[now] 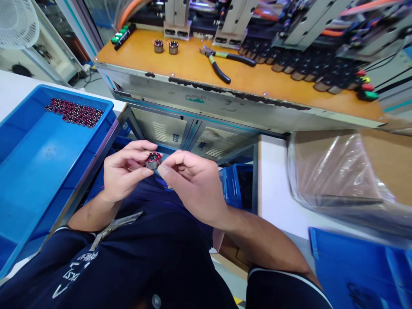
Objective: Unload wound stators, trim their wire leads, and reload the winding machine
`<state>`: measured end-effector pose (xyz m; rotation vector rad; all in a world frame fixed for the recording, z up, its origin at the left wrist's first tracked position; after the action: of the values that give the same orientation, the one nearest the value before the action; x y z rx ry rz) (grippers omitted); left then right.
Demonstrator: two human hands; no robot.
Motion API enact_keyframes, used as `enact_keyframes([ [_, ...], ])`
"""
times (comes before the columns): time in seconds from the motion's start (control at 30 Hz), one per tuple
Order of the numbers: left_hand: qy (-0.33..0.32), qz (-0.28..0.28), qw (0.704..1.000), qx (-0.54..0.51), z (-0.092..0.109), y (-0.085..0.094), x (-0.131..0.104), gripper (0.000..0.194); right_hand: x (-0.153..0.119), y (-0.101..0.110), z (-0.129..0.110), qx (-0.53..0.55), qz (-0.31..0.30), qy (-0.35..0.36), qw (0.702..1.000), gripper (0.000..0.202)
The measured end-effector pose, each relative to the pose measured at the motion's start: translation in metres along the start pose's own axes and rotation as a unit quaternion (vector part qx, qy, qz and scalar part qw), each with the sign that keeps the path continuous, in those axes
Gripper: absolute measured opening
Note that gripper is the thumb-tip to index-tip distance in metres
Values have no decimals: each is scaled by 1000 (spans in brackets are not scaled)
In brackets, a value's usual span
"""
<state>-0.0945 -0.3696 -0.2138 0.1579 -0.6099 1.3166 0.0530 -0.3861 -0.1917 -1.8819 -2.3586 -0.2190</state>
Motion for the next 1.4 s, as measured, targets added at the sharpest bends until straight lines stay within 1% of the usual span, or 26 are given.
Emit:
enact_keyframes([
  [0.17,8,-20,999,-38,-4,1,-3,37,1,-5,25,123,-19,-120,985,24],
  [0.23,16,-19,998,-49,-6,2,-4,37,1,-9,31,164,-31,-144,975,30],
  [0.3,30,-20,998,-58,-9,2,-4,36,1,-16,33,192,-65,-140,969,32],
  [0.37,57,-22,995,-84,-15,0,-3,29,1,-20,32,194,-88,-105,971,29],
  [0.4,78,-16,992,-102,-21,1,-2,21,2,-19,31,181,-82,-72,977,27],
  [0.43,106,-2,987,-119,-28,2,-2,14,4,-15,27,151,-59,-25,986,24],
  [0.47,132,23,983,-127,-35,5,-2,12,5,-9,20,96,-21,44,994,22],
  [0.5,152,58,980,-115,-41,10,-3,14,4,-1,10,12,26,129,991,22],
  [0.53,155,96,980,-76,-43,17,-5,17,1,5,-1,-95,76,219,968,23],
  [0.57,141,127,982,-15,-40,22,-8,19,-4,7,-12,-209,119,304,922,25],
  [0.6,113,139,982,55,-33,25,-10,22,-10,7,-20,-312,149,375,860,26],
  [0.63,75,132,981,122,-22,23,-11,27,-15,4,-24,-390,165,433,796,27],
  [0.67,36,108,978,175,-11,18,-13,33,-19,2,-25,-441,169,475,742,26],
  [0.7,4,74,975,210,0,10,-14,39,-21,0,-24,-468,163,506,706,24],
  [0.73,-19,43,972,229,10,2,-14,44,-24,-1,-22,-478,150,530,684,21],
  [0.8,-38,1,969,245,24,-9,-12,48,-27,-3,-18,-481,124,552,670,16],
  [0.87,-36,-24,967,253,29,-15,-8,42,-30,-6,-15,-475,109,549,679,15],
  [0.9,-32,-37,966,254,30,-17,-6,39,-31,-7,-16,-467,108,537,694,18],
  [0.93,-31,-49,966,254,29,-17,-5,37,-30,-7,-16,-455,107,514,719,21],
  [1.03,-39,-66,961,265,29,-14,-5,38,-25,-5,-20,-358,86,427,826,33],
  [1.07,-42,-69,959,272,28,-13,-5,39,-24,-5,-22,-318,72,406,854,34],
  [1.1,-44,-73,957,278,29,-12,-6,40,-24,-6,-24,-283,61,394,872,32],
  [1.17,-46,-81,957,273,29,-12,-7,40,-24,-5,-30,-234,53,377,895,23],
  [1.23,-28,-80,969,234,27,-12,-8,38,-21,-3,-31,-199,59,341,917,20],
  [1.33,58,-59,990,114,16,-9,-8,34,-17,0,-26,-152,71,282,945,16],
  [1.4,103,-53,992,46,10,-9,-9,31,-16,0,-21,-134,74,252,955,14],
])
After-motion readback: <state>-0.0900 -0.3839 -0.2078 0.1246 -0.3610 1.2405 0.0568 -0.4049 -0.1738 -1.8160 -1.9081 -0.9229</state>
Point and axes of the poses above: each hand's wrist, its own x-axis towards the middle knuckle, its own y-axis out of the back of the hand, z = x × y, the point moved 7 cm from there along x, towards the middle knuckle, and after that the axes turned 1 degree about -x, right-handed, at the moved point
